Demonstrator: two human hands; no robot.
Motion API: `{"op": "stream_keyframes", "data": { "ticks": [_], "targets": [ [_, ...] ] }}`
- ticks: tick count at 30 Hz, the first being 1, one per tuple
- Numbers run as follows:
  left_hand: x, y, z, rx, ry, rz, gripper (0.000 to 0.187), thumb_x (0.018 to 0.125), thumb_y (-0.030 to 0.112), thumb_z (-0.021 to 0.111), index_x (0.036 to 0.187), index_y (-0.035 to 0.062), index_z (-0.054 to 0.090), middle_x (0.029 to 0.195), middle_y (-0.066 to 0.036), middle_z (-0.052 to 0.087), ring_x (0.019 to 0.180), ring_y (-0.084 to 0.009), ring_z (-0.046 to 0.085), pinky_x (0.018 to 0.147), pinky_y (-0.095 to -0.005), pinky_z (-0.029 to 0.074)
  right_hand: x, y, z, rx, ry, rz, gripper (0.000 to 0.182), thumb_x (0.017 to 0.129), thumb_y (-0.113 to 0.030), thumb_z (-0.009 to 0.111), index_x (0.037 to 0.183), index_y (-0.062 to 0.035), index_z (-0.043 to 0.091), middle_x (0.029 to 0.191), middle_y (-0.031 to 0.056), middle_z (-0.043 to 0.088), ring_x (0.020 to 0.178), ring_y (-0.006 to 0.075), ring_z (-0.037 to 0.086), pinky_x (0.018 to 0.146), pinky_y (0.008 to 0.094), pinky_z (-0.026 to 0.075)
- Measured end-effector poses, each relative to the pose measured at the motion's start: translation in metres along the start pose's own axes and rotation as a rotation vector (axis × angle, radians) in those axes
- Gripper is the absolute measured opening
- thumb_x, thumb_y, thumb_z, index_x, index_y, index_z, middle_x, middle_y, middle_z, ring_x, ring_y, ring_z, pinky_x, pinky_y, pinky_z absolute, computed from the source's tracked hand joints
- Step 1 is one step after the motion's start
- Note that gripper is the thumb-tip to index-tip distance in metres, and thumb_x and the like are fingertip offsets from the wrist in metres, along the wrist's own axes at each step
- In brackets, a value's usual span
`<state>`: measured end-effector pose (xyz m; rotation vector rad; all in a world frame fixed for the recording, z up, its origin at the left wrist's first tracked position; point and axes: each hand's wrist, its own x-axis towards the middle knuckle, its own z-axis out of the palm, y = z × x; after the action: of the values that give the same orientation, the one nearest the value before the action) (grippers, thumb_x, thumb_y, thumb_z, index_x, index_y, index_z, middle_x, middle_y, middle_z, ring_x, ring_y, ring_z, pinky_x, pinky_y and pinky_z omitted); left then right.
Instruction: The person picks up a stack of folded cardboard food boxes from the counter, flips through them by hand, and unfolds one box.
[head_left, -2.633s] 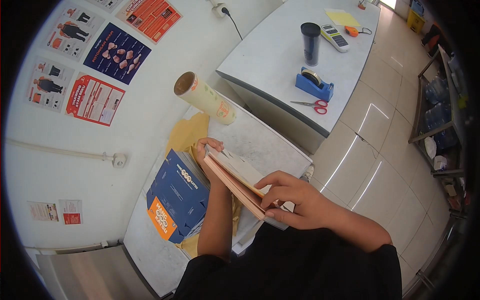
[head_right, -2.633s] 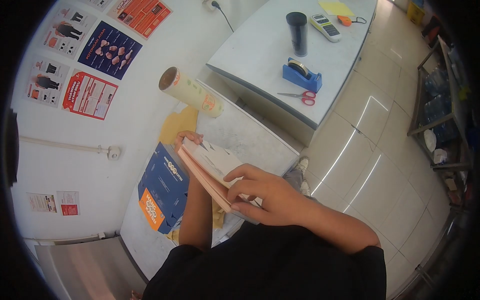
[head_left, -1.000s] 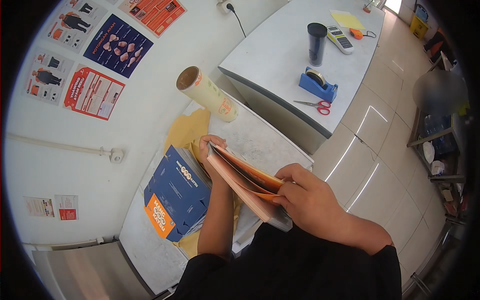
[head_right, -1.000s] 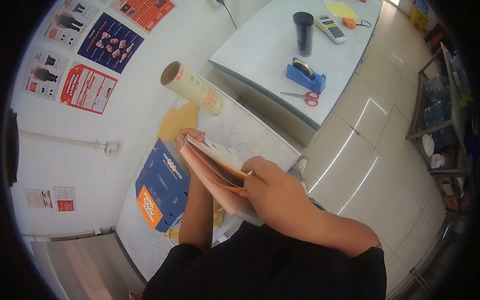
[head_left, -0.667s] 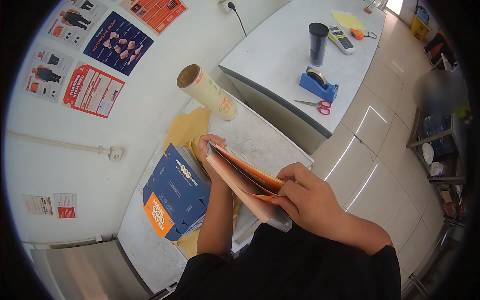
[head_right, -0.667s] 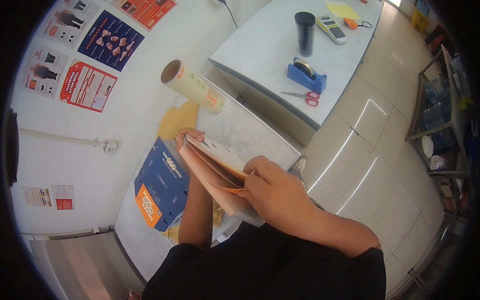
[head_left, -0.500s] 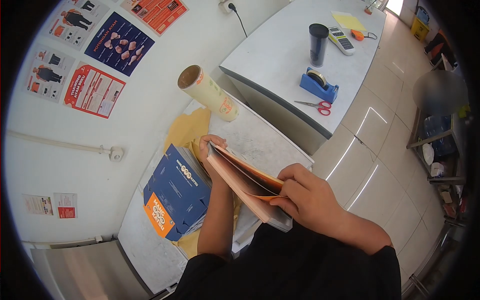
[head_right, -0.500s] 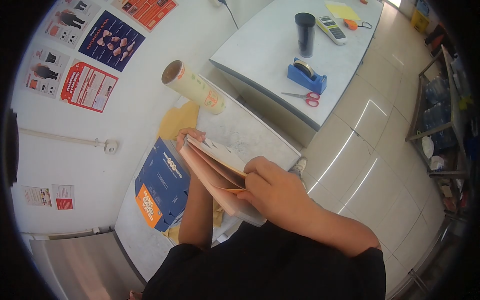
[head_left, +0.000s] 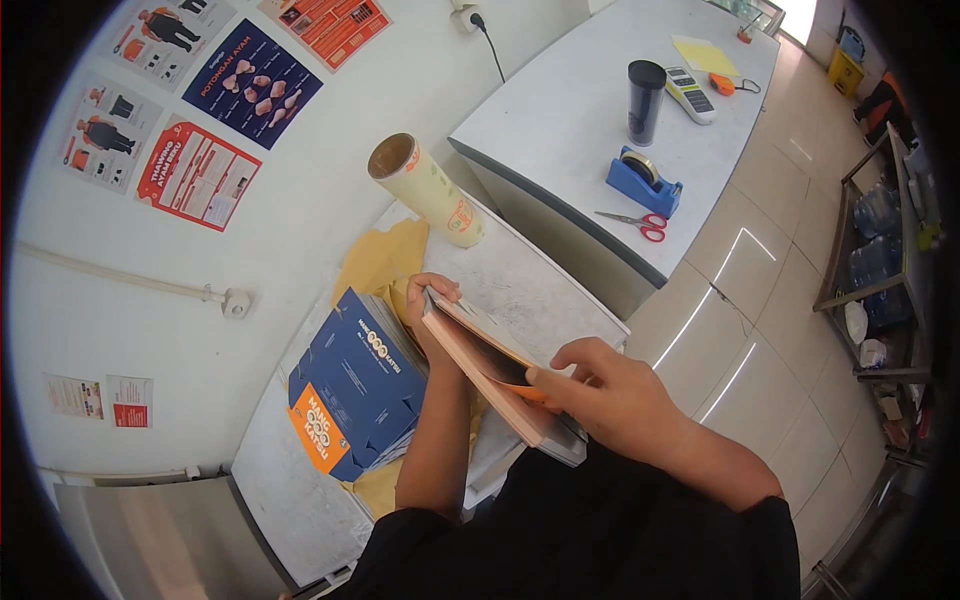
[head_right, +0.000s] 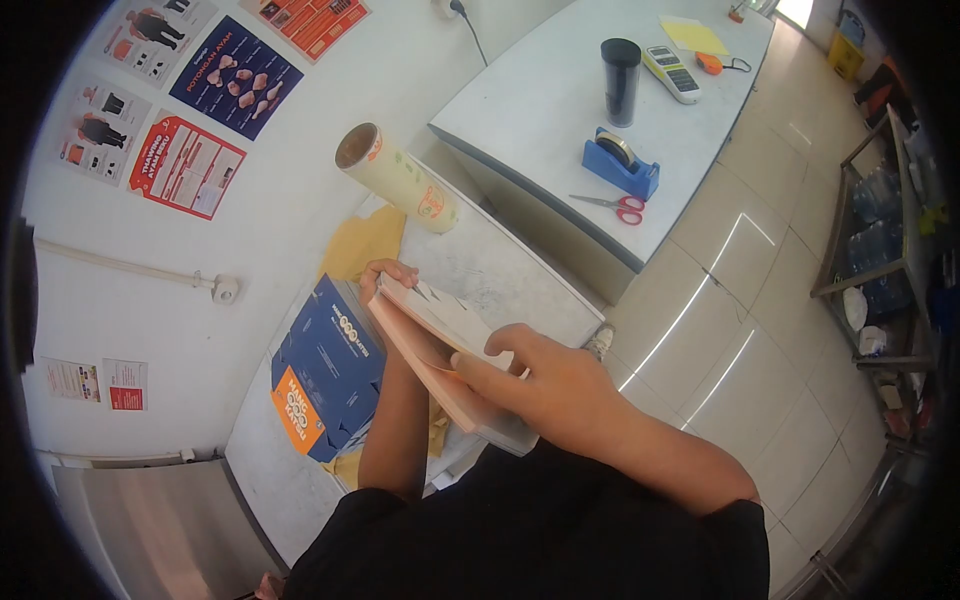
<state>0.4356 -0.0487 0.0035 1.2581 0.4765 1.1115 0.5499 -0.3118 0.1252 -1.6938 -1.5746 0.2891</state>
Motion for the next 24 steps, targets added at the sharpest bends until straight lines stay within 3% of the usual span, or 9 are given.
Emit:
{"op": "stream_keyframes", "data": {
  "ticks": [2,3,6,8,11,15,23,24],
  "targets": [
    [0.0,0.0,0.003,0.025,0.039,0.028,0.009,0.097,0.012,0.05,0.09,0.008,0.054,0.072,-0.003,0.053,0.072,-0.0164,0.053,0.089,-0.0372,0.048,0.002,0.001,-0.002,-0.021,-0.002,-0.062,0.031,0.086,-0.007,0.076,0.116,-0.0137,0.07,0.116,0.01,0.062,0.078,0.0193,0.07,0.065,0.029,0.06],
    [0.0,0.001,0.005,0.021,0.04,0.026,0.009,0.097,0.011,0.05,0.09,0.0079,0.054,0.071,-0.004,0.053,0.072,-0.0167,0.053,0.089,-0.0369,0.048,0.003,0.002,-0.003,-0.03,-0.002,-0.093,0.035,0.086,-0.005,0.075,0.119,-0.0153,0.071,0.118,0.0099,0.062,0.078,0.0185,0.07,0.065,0.0285,0.06],
    [-0.001,0.008,0.009,-0.014,0.063,-0.005,0.007,0.095,0.009,0.05,0.088,0.0077,0.053,0.071,-0.004,0.052,0.072,-0.0171,0.052,0.088,-0.0363,0.048,0.001,0.003,-0.003,0.053,-0.052,-0.018,0.039,0.091,-0.01,0.066,0.13,-0.0153,0.065,0.128,0.0129,0.06,0.089,0.0282,0.068,0.073,0.0368,0.059],
    [0.0,0.01,0.013,-0.077,0.098,-0.052,0.007,0.094,0.009,0.051,0.088,0.0076,0.052,0.072,-0.004,0.052,0.072,-0.0172,0.052,0.087,-0.0358,0.047,0.001,0.004,-0.001,0.072,-0.054,-0.003,0.029,0.091,-0.01,0.065,0.12,-0.0114,0.065,0.129,0.0143,0.06,0.089,0.0295,0.069,0.073,0.0383,0.059],
    [0.001,0.001,0.004,0.038,0.022,-0.031,0.029,0.101,0.033,0.043,0.092,0.0064,0.051,0.078,-0.007,0.054,0.078,-0.0183,0.052,0.092,-0.0361,0.043,0.003,0.001,-0.003,0.098,-0.045,-0.014,0.016,0.092,-0.01,0.064,0.107,-0.0068,0.062,0.129,0.0167,0.06,0.09,0.0316,0.069,0.073,0.0406,0.06],
    [0.0,0.001,0.003,0.072,0.009,-0.018,0.03,0.101,0.034,0.042,0.091,0.0067,0.051,0.077,-0.006,0.054,0.078,-0.0183,0.052,0.092,-0.0365,0.043,0.0,0.001,-0.001,0.101,-0.023,-0.028,0.011,0.092,-0.01,0.063,0.101,-0.0041,0.06,0.128,0.0185,0.06,0.09,0.0329,0.069,0.074,0.0417,0.06],
    [0.0,0.001,0.0,0.057,-0.002,-0.015,0.032,0.103,0.034,0.039,0.091,0.0076,0.051,0.077,-0.006,0.053,0.078,-0.0186,0.052,0.093,-0.0374,0.043,-0.003,0.001,0.006,0.123,-0.017,-0.1,0.028,0.089,-0.007,0.067,0.117,-0.0036,0.064,0.13,0.019,0.06,0.094,0.031,0.068,0.076,0.0385,0.059],
    [0.001,0.001,0.001,0.028,0.006,-0.01,0.025,0.102,0.027,0.042,0.09,0.0072,0.051,0.076,-0.006,0.053,0.077,-0.0186,0.051,0.092,-0.0373,0.044,-0.004,0.002,0.006,0.092,-0.042,-0.134,0.032,0.087,-0.007,0.069,0.119,-0.0039,0.065,0.13,0.0191,0.06,0.095,0.0306,0.068,0.076,0.0382,0.059]
  ]
}}
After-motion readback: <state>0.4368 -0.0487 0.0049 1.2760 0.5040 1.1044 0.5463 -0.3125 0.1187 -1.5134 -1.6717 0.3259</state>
